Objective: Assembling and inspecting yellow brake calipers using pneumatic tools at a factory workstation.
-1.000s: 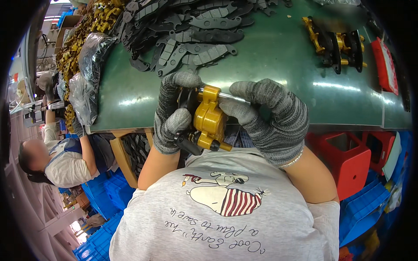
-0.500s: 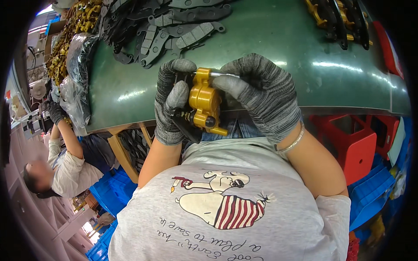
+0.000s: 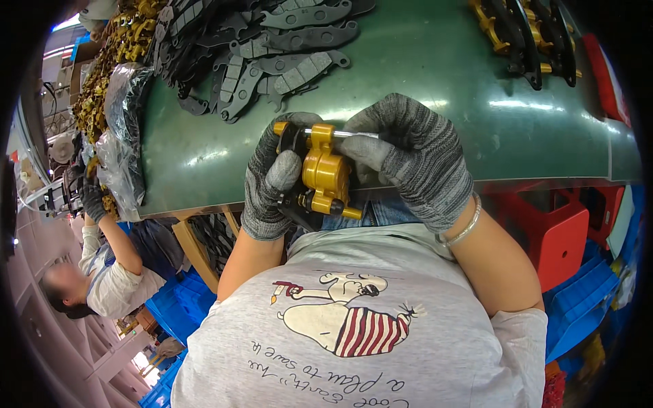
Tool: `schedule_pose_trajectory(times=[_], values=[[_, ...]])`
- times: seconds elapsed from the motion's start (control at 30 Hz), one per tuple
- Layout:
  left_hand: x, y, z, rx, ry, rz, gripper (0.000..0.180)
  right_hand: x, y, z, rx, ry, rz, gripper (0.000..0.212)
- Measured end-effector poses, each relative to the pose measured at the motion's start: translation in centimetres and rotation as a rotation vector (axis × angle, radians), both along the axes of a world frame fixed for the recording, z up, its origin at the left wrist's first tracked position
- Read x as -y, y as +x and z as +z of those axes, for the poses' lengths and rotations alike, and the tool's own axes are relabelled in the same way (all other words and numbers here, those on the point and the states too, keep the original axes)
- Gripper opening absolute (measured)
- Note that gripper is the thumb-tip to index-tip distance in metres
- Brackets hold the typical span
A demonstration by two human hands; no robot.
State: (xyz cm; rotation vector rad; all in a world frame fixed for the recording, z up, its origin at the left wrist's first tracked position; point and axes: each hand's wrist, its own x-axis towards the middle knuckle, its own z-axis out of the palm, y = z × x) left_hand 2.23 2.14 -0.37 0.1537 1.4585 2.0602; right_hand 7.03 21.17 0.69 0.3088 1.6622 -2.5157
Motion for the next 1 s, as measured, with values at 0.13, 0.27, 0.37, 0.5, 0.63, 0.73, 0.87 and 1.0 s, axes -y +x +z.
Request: schedule_pose_trajectory(times=[0.13,0.27,0.37,0.5,0.63,0.73,0.87,1.0], values=[[-0.3,0.5,0.4,-0.044,0.016,0.028,0.044,0.7,0.2,-0.6,-0.176,0.241,-0.085,0.010],[-1.0,0.9,1.0,-0.051,0.009,0.063,0.044,0.2,0.0,-0.4,-0.395,0.664,-0.112,0.013],[-0.9,0.9,0.9,-0.063,-0.014,0.078,0.043,0.1,0.0,-0.4,-0.456,0.835,-0.105,0.016],[-0.9,1.1,0.6,-0.096,-0.047,0.092,0.042,0.5,0.4,0.2,-0.419,0.930,-0.113,0.018],[-0.9,1.3,0.6,-0.099,-0.029,0.094,0.041,0.9,0.6,1.7,-0.347,1.000,-0.078,0.020],[-0.6,1.1,0.3,-0.092,-0.014,0.084,0.041,0.8,0.5,1.8,-0.404,1.042,-0.064,0.018],[-0.4,0.7,0.0,0.033,0.073,0.005,0.041,-0.6,-0.5,0.9,-0.681,1.309,0.045,0.017],[-0.6,0.2,0.6,0.122,0.077,0.043,0.040,-1.5,-1.7,1.4,-0.930,1.442,0.142,0.016]])
